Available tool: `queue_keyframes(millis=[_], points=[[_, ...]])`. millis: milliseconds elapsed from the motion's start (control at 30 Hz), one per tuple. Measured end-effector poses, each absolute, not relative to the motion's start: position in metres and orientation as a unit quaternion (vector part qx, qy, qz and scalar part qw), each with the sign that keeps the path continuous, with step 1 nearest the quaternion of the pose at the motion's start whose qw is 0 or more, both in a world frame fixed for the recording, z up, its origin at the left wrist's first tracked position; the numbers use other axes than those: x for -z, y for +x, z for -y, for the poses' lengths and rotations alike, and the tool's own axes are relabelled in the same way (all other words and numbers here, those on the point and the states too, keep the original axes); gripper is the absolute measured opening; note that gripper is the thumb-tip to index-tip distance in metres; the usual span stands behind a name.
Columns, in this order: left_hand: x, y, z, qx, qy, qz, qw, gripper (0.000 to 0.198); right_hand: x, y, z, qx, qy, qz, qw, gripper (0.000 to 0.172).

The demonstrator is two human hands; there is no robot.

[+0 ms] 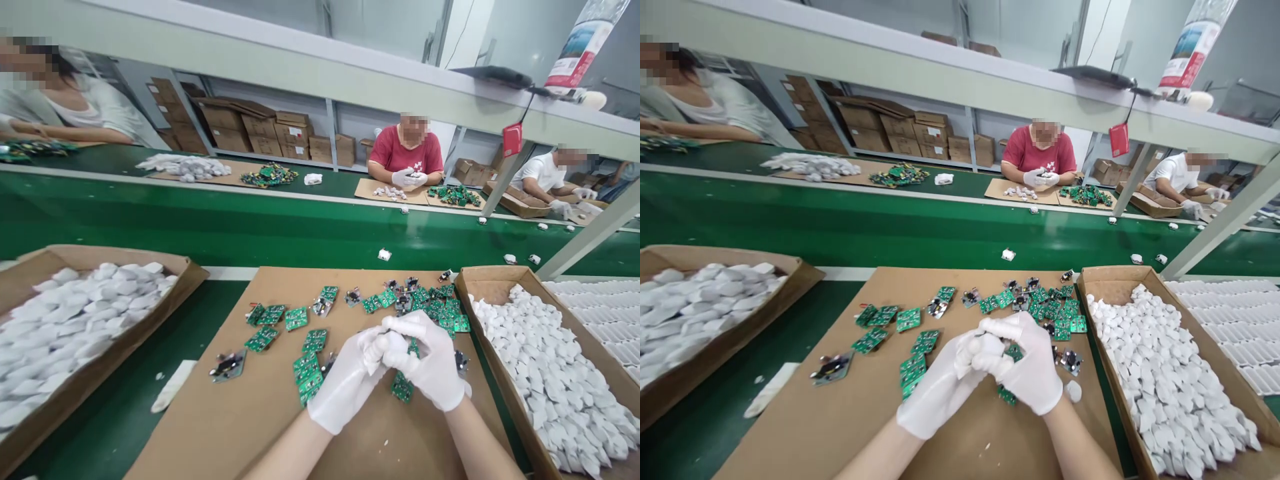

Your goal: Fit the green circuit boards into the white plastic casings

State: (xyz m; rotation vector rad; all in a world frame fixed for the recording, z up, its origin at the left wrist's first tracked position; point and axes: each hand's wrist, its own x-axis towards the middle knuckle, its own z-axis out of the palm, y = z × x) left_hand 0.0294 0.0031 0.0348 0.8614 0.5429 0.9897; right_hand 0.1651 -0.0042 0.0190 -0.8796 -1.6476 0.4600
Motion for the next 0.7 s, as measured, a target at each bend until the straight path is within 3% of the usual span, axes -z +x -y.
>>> queue_keyframes(millis=[200,400,533,700], points=[[-0.030,0.023,-0.004,-0.463,0.395,-0.229,0.760,0.048,-0.022,0.165,0.002,-0.138,-0.333,0.773,0.523,0.058],[-0.024,0.025,-0.005,-0.473,0.338,-0.202,0.788,0.042,-0.018,0.164,-0.002,-0.174,-0.329,0.752,0.545,0.032],[-0.033,0.028,0.002,-0.492,0.321,-0.163,0.793,0.045,-0.030,0.160,0.002,-0.204,-0.378,0.725,0.538,0.055],[-0.068,0.025,0.019,-0.508,0.202,-0.125,0.828,0.036,-0.081,0.155,0.017,-0.111,-0.333,0.765,0.541,0.036]])
